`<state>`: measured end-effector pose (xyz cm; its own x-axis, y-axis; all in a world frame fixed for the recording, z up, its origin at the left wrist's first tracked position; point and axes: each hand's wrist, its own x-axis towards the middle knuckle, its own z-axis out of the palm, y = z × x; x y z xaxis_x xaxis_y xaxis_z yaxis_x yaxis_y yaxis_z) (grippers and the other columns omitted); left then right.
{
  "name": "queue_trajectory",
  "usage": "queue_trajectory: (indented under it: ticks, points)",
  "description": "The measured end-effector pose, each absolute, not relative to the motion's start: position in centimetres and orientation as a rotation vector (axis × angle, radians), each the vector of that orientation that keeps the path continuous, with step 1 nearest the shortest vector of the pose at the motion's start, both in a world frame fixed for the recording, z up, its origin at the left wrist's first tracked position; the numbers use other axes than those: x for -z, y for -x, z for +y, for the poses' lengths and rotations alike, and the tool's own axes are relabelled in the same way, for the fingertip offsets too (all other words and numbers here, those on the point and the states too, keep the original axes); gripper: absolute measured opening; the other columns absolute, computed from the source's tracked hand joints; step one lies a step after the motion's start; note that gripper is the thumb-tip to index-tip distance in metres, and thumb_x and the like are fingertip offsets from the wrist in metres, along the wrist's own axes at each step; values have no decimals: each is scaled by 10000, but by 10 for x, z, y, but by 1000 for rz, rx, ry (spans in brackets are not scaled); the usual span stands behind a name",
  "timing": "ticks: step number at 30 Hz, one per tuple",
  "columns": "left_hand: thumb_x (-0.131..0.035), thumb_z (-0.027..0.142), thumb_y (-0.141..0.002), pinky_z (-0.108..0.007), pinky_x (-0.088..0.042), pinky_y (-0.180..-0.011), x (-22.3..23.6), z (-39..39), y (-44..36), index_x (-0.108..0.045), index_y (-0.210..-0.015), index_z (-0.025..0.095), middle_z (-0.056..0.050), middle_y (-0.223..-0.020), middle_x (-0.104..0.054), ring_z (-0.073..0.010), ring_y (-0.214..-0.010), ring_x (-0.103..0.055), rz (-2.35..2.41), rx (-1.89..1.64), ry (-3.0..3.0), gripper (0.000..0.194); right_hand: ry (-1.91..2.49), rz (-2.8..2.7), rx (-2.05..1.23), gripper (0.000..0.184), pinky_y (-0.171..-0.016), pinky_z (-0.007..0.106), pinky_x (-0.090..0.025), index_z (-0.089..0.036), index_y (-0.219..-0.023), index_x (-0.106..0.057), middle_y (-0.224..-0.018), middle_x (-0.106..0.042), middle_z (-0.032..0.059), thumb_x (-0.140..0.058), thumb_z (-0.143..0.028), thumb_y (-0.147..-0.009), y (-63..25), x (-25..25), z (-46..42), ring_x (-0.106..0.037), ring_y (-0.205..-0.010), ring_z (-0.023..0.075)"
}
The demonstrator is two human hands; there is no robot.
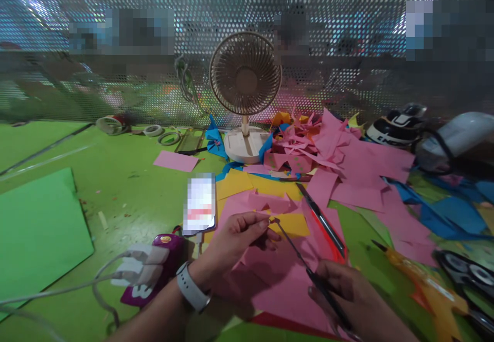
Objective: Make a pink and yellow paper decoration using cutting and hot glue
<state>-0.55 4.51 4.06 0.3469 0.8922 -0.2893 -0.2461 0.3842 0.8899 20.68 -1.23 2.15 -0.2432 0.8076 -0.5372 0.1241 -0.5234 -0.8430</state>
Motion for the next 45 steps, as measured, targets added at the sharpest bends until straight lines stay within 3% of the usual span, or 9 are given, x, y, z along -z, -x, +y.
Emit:
queue_trajectory:
  ticks: [20, 31, 45]
  points:
    - [-655, 370, -795, -273, -499, -660, -37, 43, 6, -628, -912, 113, -99, -805, -720, -147, -658, -662, 869, -791, -879, 284, 1569, -1172, -1790, 487, -366, 166, -228, -198, -603, -427, -452, -394, -92, -784, -522, -533, -206, -21, -14, -320, -377, 35]
    - [-658, 318, -800, -230, -493, -620, -45, 43, 4, -636, -890, 101, -93, -774, -726, -121, -624, -658, 920, -823, -832, 236, 1522, -1047, -1763, 491, -396, 168, -192, -189, -575, -399, -454, -356, -97, -813, -447, -522, -206, -20, -11, -251, -415, 29]
    - [-679, 310, -779, -230, -502, -636, -43, 44, 4, -619, -894, 100, -86, -770, -723, -122, -630, -659, 885, -901, -813, 247, 1523, -1111, -1785, 509, -375, 153, -240, -186, -589, -406, -461, -393, -95, -781, -527, -546, -205, -22, -13, -307, -391, 22]
